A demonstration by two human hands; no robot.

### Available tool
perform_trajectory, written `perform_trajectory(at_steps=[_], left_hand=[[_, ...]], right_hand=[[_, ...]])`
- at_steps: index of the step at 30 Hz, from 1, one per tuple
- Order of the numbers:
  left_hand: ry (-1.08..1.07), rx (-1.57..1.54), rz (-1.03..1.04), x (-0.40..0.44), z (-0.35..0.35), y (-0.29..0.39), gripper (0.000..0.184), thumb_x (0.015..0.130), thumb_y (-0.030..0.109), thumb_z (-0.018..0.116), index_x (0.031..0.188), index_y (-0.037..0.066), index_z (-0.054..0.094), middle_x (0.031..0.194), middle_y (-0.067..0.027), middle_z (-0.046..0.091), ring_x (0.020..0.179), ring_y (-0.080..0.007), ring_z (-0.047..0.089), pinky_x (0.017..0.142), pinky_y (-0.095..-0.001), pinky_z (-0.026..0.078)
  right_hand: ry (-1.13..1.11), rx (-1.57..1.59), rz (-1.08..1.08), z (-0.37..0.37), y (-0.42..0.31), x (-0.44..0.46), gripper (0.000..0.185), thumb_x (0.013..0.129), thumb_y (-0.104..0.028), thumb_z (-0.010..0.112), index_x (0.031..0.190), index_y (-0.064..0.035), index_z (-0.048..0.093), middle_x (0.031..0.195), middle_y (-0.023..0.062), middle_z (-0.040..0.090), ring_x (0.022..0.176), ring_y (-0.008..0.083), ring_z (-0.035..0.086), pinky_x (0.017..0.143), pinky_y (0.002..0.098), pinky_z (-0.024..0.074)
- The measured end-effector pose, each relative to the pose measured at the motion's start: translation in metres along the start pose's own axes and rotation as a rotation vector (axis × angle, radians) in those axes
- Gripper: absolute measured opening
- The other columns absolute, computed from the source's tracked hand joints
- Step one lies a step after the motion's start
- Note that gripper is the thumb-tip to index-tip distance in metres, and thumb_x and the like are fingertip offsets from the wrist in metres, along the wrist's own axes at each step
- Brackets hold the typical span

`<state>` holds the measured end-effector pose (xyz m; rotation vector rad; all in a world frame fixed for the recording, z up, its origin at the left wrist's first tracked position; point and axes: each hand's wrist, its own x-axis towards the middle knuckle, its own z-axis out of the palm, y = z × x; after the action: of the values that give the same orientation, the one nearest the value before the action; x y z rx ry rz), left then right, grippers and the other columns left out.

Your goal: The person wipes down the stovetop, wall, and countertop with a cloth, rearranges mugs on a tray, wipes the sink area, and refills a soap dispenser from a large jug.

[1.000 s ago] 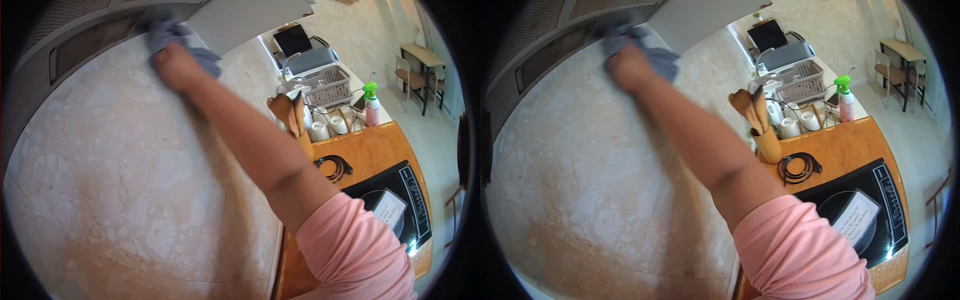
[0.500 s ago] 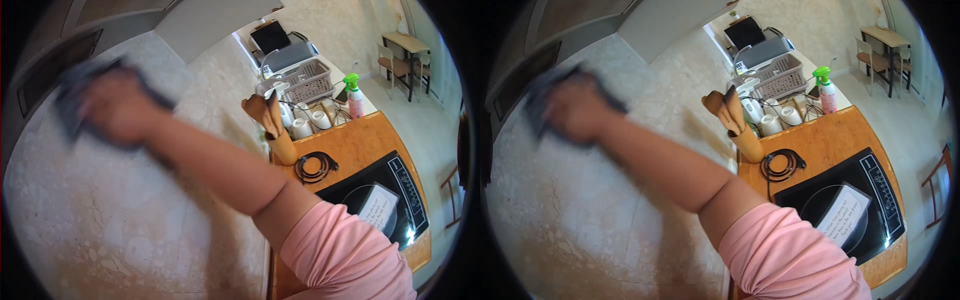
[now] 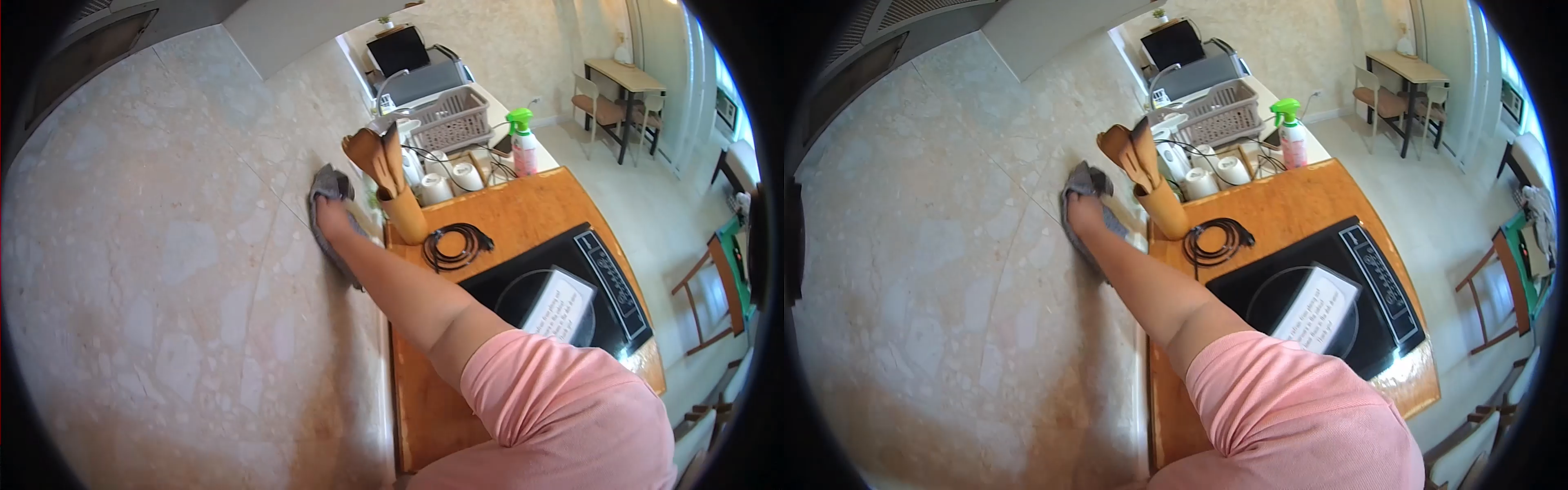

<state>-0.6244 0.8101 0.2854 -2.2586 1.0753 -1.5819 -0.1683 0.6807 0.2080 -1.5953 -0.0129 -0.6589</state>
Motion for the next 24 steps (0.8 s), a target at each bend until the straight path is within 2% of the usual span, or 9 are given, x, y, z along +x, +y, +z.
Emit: perform_trajectory(at_steps=[2,3,5,7,10,16,20,23,24], left_hand=[[0.019,-0.009,0.003,-0.002,-0.001,0.003,0.022,0.086,0.015,0.067,0.104,0.023,0.056,0.105,0.0001,0.054,0.11,-0.027,0.053,0.109,-0.063,0.026],[0.028,-0.015,0.001,-0.003,-0.001,0.004,0.022,0.086,0.015,0.067,0.104,0.023,0.056,0.105,0.0001,0.054,0.11,-0.027,0.053,0.109,-0.0632,0.025],[0.045,-0.026,0.001,-0.005,0.001,0.005,0.022,0.085,0.015,0.067,0.103,0.023,0.056,0.105,0.0003,0.054,0.11,-0.027,0.053,0.109,-0.0635,0.025],[0.053,-0.04,0.006,-0.005,0.004,0.004,0.022,0.085,0.015,0.067,0.103,0.023,0.056,0.105,0.0004,0.054,0.111,-0.027,0.053,0.109,-0.0638,0.025],[0.063,-0.05,0.013,-0.006,0.009,0.002,0.022,0.085,0.014,0.067,0.102,0.023,0.056,0.104,0.0005,0.054,0.111,-0.027,0.052,0.11,-0.0643,0.025],[0.086,-0.069,0.028,-0.01,0.01,-0.003,0.023,0.084,0.013,0.067,0.101,0.023,0.056,0.104,0.0009,0.054,0.112,-0.027,0.052,0.11,-0.0653,0.024],[0.102,-0.088,0.03,-0.011,0.009,0.0,0.023,0.084,0.013,0.067,0.101,0.023,0.056,0.103,0.0011,0.054,0.113,-0.027,0.051,0.11,-0.0659,0.024],[0.102,-0.097,0.033,-0.012,0.006,0.001,0.023,0.084,0.012,0.067,0.1,0.023,0.056,0.103,0.0013,0.054,0.113,-0.027,0.051,0.111,-0.0664,0.023],[0.105,-0.095,0.033,-0.012,0.007,0.001,0.023,0.084,0.012,0.067,0.1,0.024,0.056,0.102,0.0013,0.054,0.113,-0.027,0.051,0.111,-0.0665,0.023]], right_hand=[[-0.155,-0.144,-0.033,0.0,-0.013,-0.024,0.041,0.099,-0.026,0.037,0.107,0.0069,0.061,0.106,0.0315,0.063,0.101,0.0474,0.059,0.092,0.0498,0.046],[0.202,0.371,-0.105,0.004,-0.056,-0.045,0.034,0.098,-0.019,0.039,0.117,0.004,0.055,0.112,0.0294,0.062,0.105,0.0417,0.059,0.094,0.0459,0.045],[-0.166,0.523,-0.029,-0.046,-0.169,-0.077,0.043,0.091,-0.006,0.045,0.133,0.0013,0.044,0.134,0.0264,0.051,0.126,0.0361,0.049,0.106,0.041,0.0382],[-0.211,0.333,-0.418,-0.061,-0.244,-0.086,0.063,0.09,-0.01,0.049,0.147,0.0049,0.028,0.153,0.0269,0.028,0.145,0.04,0.023,0.121,0.0441,0.0183],[0.031,0.326,-0.719,-0.043,-0.272,-0.045,0.053,0.099,-0.025,0.045,0.142,0.0061,0.037,0.146,0.029,0.038,0.138,0.0422,0.034,0.115,0.0458,0.0272],[-0.035,0.161,-0.034,-0.019,-0.06,-0.013,0.059,0.099,-0.052,0.037,0.148,-0.0184,0.04,0.157,0.0174,0.029,0.145,0.0355,0.027,0.116,0.0497,0.0257],[-0.209,-0.236,0.287,0.006,0.055,-0.085,0.057,0.099,-0.042,0.034,0.139,-0.0036,0.047,0.161,0.0147,0.021,0.147,0.0327,0.023,0.114,0.0554,0.0285],[-0.113,0.257,0.512,-0.041,-0.052,-0.131,0.049,0.093,-0.023,0.047,0.134,0.0049,0.046,0.143,0.0268,0.043,0.13,0.0427,0.044,0.101,0.0489,0.0427],[-0.04,0.355,0.292,-0.047,-0.092,-0.137,0.052,0.087,-0.011,0.05,0.135,0.007,0.042,0.136,0.0313,0.047,0.125,0.0453,0.046,0.101,0.0484,0.0413]])
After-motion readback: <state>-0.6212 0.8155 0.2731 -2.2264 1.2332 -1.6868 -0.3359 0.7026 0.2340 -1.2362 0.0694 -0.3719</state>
